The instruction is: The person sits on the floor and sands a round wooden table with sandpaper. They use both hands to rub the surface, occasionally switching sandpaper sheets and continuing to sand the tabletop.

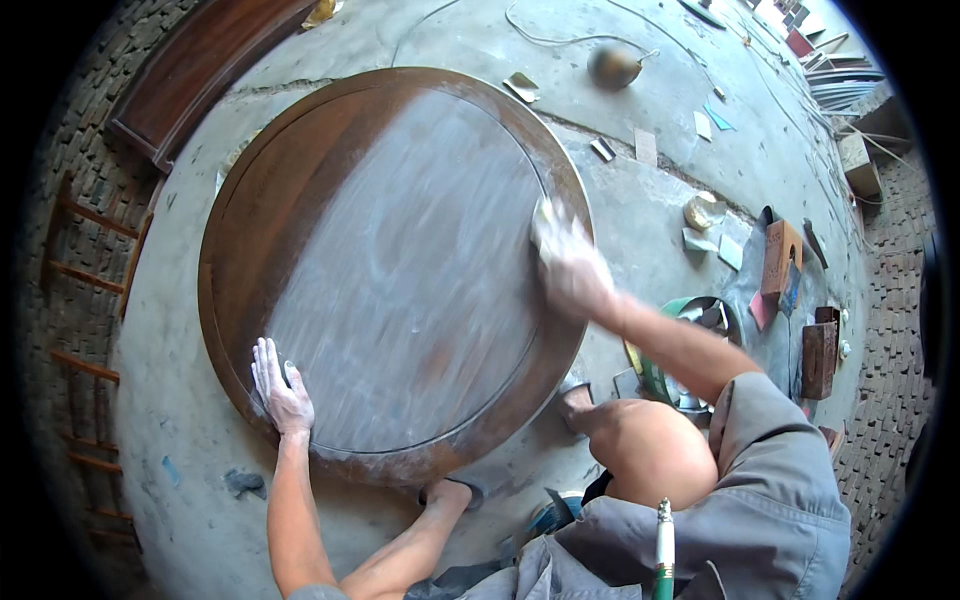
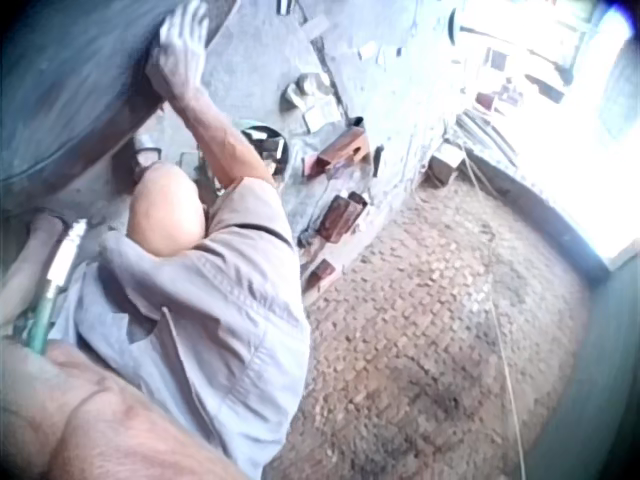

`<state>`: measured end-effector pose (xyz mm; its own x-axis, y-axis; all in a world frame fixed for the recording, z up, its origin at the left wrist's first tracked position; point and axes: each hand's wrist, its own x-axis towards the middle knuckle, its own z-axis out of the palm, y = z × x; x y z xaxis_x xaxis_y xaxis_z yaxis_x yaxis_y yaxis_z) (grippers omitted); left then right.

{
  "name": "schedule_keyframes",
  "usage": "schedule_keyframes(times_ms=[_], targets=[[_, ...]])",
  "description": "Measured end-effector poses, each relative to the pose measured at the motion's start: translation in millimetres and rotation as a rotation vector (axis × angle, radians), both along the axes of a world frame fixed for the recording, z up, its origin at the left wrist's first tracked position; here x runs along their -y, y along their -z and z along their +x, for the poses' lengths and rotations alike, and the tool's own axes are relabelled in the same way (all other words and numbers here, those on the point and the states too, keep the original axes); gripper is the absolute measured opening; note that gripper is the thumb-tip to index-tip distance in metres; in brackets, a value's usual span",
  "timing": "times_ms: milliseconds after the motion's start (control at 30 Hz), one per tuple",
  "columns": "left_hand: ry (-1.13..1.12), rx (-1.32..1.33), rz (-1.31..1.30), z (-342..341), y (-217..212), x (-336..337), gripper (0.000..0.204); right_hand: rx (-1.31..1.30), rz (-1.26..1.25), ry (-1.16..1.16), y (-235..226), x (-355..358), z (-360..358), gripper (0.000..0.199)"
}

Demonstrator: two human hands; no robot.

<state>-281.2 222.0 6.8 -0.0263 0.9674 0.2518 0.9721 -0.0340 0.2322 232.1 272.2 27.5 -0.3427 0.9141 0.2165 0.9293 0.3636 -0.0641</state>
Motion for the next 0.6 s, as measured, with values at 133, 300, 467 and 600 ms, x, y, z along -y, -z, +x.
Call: schedule_keyframes(times_ms=[133, 300, 467, 600], targets=[[0.016, -0.003, 0.015, -3, -4, 0, 0.054, -0.088, -0.095, -0.242, -1, 40, -1, 0.062], [0.023, 0.003, 0.004, -2, -1, 0, 0.055, -0.005, -0.021, 0.044, -8, -15, 3, 0.055], [0.028, -0.014, 0.012, -5, -3, 0, 0.055, -0.158, -0.059, -0.102, -5, 3, -6, 0.056], [0.029, 0.003, 0.002, 2, 1, -2, 0.055, -0.110, 0.032, 0.052, 3, -52, 9, 0.052]])
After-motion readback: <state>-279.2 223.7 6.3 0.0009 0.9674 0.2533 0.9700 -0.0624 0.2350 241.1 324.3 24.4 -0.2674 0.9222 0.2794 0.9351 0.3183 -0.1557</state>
